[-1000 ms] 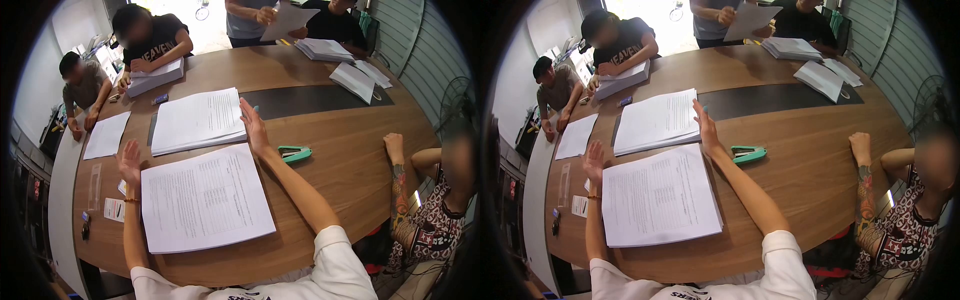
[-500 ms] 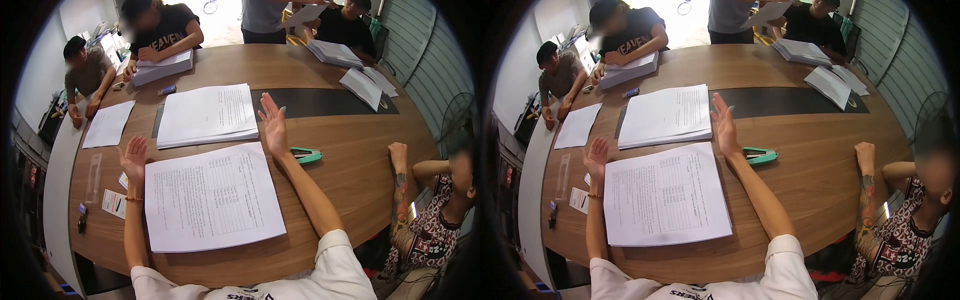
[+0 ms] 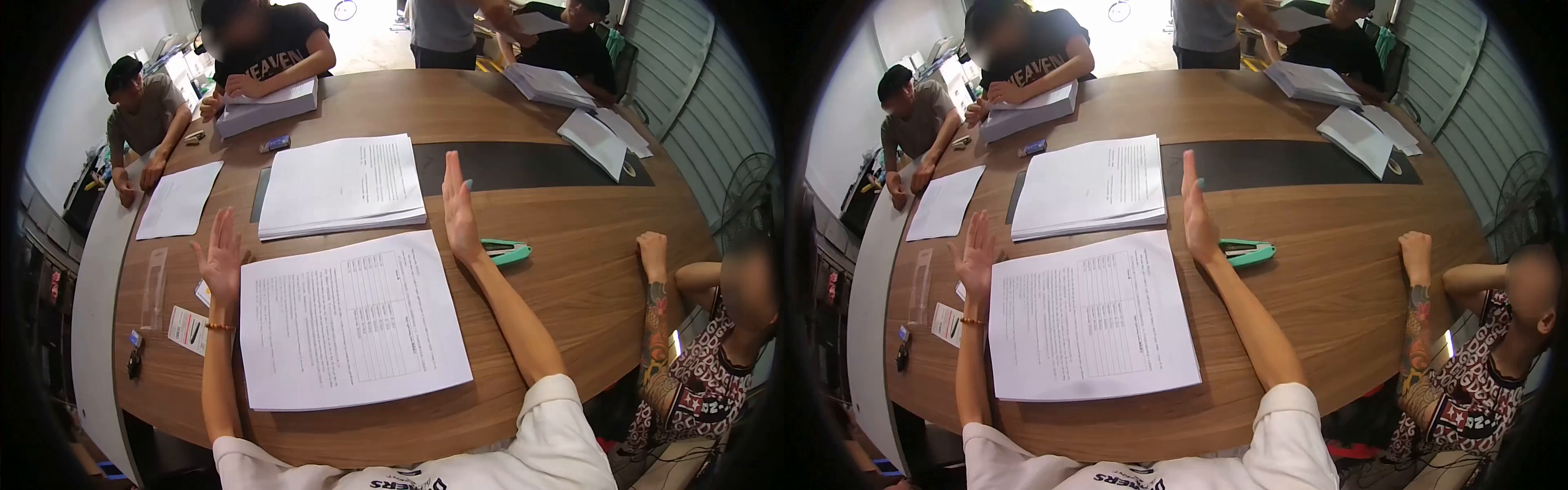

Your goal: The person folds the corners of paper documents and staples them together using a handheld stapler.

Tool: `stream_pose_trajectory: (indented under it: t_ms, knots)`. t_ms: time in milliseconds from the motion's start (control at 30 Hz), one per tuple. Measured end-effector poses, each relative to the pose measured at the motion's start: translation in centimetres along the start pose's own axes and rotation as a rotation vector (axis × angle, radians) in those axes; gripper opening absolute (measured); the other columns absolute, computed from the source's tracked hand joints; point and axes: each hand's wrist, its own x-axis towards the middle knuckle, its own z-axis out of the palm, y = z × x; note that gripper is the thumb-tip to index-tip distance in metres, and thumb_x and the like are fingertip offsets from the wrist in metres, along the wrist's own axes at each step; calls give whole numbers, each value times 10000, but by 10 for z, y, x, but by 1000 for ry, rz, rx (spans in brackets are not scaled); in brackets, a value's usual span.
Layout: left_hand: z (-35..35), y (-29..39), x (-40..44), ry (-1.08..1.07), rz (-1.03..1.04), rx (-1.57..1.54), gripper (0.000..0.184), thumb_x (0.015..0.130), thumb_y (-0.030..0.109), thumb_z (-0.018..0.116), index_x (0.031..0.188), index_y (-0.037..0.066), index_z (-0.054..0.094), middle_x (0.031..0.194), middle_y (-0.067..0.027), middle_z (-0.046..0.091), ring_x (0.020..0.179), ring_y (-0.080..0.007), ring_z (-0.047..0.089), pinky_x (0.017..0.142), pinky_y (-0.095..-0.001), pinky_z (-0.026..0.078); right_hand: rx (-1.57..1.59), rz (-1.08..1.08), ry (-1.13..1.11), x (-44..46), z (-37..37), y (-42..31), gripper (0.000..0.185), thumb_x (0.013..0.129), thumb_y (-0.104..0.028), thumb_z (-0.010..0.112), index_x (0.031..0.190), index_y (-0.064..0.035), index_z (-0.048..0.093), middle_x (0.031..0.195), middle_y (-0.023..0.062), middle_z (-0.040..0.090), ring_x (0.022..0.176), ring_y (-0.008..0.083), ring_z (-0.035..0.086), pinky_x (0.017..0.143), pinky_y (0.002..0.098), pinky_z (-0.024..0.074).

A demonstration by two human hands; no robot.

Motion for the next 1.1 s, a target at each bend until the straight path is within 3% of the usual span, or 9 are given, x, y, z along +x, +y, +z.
stream_pose_trajectory:
  t_ms: [167, 233, 500, 567, 700, 900, 1000, 1033, 1100]
  knots:
    - [3, -3, -6, -212, -98, -80, 793, 887, 631, 117, 1418, 45, 168, 1475, -97, 205, 1377, -211, 122, 1109, -373, 49, 109, 26, -117, -12, 14, 8, 603, 977, -412, 104, 1418, -7, 38, 1504, 85, 0, 1382, 180, -42, 1108, 306, -33]
    - [-6, 14, -15, 99, -97, -260, 799, 890, 628, 160, 1418, 29, 147, 1485, -92, 174, 1374, -188, 130, 1109, -334, 68, 71, 17, 4, -19, -2, -6, 603, 976, -414, 106, 1420, -12, 39, 1504, 86, -6, 1382, 179, -51, 1108, 305, -31]
    - [2, 58, -116, 361, -179, -415, 817, 887, 626, 163, 1419, 9, 88, 1496, -94, 115, 1376, -175, 103, 1116, -306, 78, 133, 297, 39, -94, -4, -60, 675, 941, -508, 82, 1426, -40, 52, 1504, 90, 2, 1384, 200, -36, 1114, 336, -32]
    - [-11, 41, -133, 96, -190, -153, 835, 876, 639, 125, 1420, 9, 56, 1499, -99, 84, 1381, -193, 72, 1120, -314, 71, 116, 334, 38, -112, 10, -47, 636, 960, -458, 93, 1425, -27, 33, 1504, 93, -14, 1385, 211, -19, 1111, 320, -11]
    - [49, 39, -128, 84, -219, 13, 855, 869, 650, 100, 1416, -1, 20, 1498, -115, 60, 1384, -207, 49, 1119, -322, 67, 262, 330, -56, -110, 39, -50, 667, 955, -485, 117, 1423, -29, -19, 1503, 99, 2, 1381, 206, 22, 1109, 324, 50]
    - [29, 47, -127, -22, -223, -97, 854, 873, 645, 104, 1413, -12, 24, 1498, -112, 58, 1382, -209, 65, 1119, -324, 72, 237, 362, 15, -110, 23, -65, 670, 955, -484, 120, 1419, -21, -20, 1500, 110, 19, 1376, 212, 66, 1110, 313, 71]
    - [32, 57, -130, 127, -269, -337, 857, 877, 640, 108, 1408, -29, 27, 1495, -127, 68, 1380, -220, 79, 1116, -320, 81, 116, 352, 58, -111, 34, -64, 713, 940, -518, 129, 1416, -8, -15, 1494, 138, 33, 1375, 222, 86, 1111, 328, 80]
    - [30, 40, -124, -163, -179, 430, 869, 876, 642, 106, 1403, -45, 28, 1491, -145, 77, 1376, -233, 100, 1111, -312, 93, 49, 372, 31, -113, 46, -69, 768, 921, -567, 137, 1413, 1, -19, 1491, 158, 19, 1377, 234, 87, 1112, 349, 84]
    - [46, 39, -128, 34, -230, -13, 854, 887, 626, 107, 1401, -51, 27, 1488, -159, 82, 1373, -240, 106, 1107, -304, 98, 130, 394, -44, -110, 58, -73, 767, 923, -562, 145, 1412, 3, -27, 1491, 159, 27, 1374, 240, 99, 1108, 342, 105]
